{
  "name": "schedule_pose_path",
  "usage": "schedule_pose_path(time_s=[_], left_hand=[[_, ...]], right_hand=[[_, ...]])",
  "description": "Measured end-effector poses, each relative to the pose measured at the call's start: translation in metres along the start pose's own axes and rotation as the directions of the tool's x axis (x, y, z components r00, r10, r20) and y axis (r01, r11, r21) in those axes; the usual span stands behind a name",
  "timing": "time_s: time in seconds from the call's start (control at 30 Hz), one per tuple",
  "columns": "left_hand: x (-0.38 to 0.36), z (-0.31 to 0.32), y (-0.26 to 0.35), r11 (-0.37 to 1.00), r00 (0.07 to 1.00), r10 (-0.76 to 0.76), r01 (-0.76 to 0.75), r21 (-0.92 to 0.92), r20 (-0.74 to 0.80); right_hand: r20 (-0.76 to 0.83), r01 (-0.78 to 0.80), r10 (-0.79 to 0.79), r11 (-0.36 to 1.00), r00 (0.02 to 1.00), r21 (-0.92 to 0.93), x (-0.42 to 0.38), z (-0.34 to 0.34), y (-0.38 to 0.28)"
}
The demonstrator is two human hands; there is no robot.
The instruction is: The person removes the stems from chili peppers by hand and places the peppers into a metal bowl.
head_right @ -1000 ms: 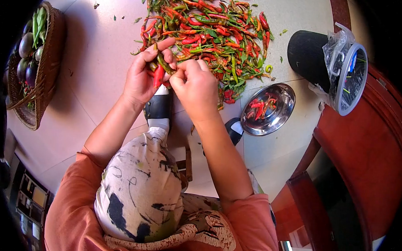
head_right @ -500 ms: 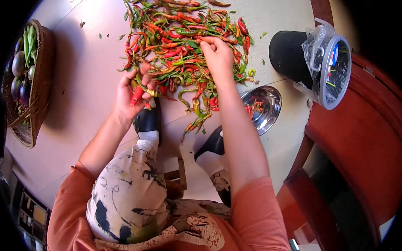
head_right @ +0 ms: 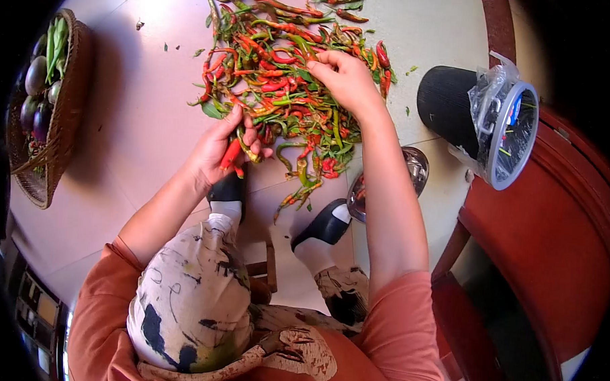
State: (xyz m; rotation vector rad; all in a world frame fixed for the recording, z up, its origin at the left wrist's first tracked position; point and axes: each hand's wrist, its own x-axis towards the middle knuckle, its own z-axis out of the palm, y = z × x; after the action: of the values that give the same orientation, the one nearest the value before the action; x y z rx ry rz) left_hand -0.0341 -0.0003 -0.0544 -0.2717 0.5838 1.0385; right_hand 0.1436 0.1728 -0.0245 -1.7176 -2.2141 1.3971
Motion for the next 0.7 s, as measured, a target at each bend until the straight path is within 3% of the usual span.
schedule_pose_path(time_s=[0.03,0.1,0.17,0.2,0.23,0.3,0.43,0.5,0.7], left_hand=[[0.002,0.0,0.001,1.0,1.0,-0.006,0.006,-0.01,0.008],[0.006,-0.002,0.002,0.996,0.997,0.01,-0.003,0.089,-0.08],[0.009,0.002,0.003,0.998,0.998,0.038,-0.036,0.046,-0.041],[0.008,0.006,0.006,0.993,0.996,0.061,-0.054,0.108,-0.062],[0.007,0.009,0.01,0.982,0.993,0.086,-0.071,0.172,-0.083],[0.006,0.014,0.016,0.977,0.99,0.088,-0.065,0.203,-0.109],[0.013,0.016,0.026,0.934,0.993,0.11,-0.085,0.346,-0.053],[0.015,0.019,0.028,0.923,0.995,0.06,-0.085,0.375,0.076],[0.018,0.023,0.028,0.923,0.989,0.003,-0.061,0.381,0.151]], right_hand=[[0.122,-0.154,0.115,0.905,0.986,0.397,-0.014,-0.003,-0.006],[0.187,-0.166,0.062,0.77,0.98,0.615,-0.036,0.0,-0.003],[0.227,-0.237,0.076,0.447,0.971,0.863,-0.059,0.013,-0.015],[0.246,-0.238,0.027,0.371,0.969,0.897,-0.067,0.016,-0.016],[0.263,-0.274,0.077,0.281,0.962,0.92,-0.074,0.021,-0.021],[0.364,-0.361,-0.022,0.094,0.931,0.928,-0.081,0.029,-0.017],[0.41,-0.412,0.05,0.023,0.911,0.911,-0.094,0.045,-0.026],[0.452,-0.454,-0.055,-0.057,0.89,0.889,-0.099,0.051,-0.026],[0.507,-0.509,-0.055,-0.038,0.86,0.86,-0.106,0.063,-0.028]])
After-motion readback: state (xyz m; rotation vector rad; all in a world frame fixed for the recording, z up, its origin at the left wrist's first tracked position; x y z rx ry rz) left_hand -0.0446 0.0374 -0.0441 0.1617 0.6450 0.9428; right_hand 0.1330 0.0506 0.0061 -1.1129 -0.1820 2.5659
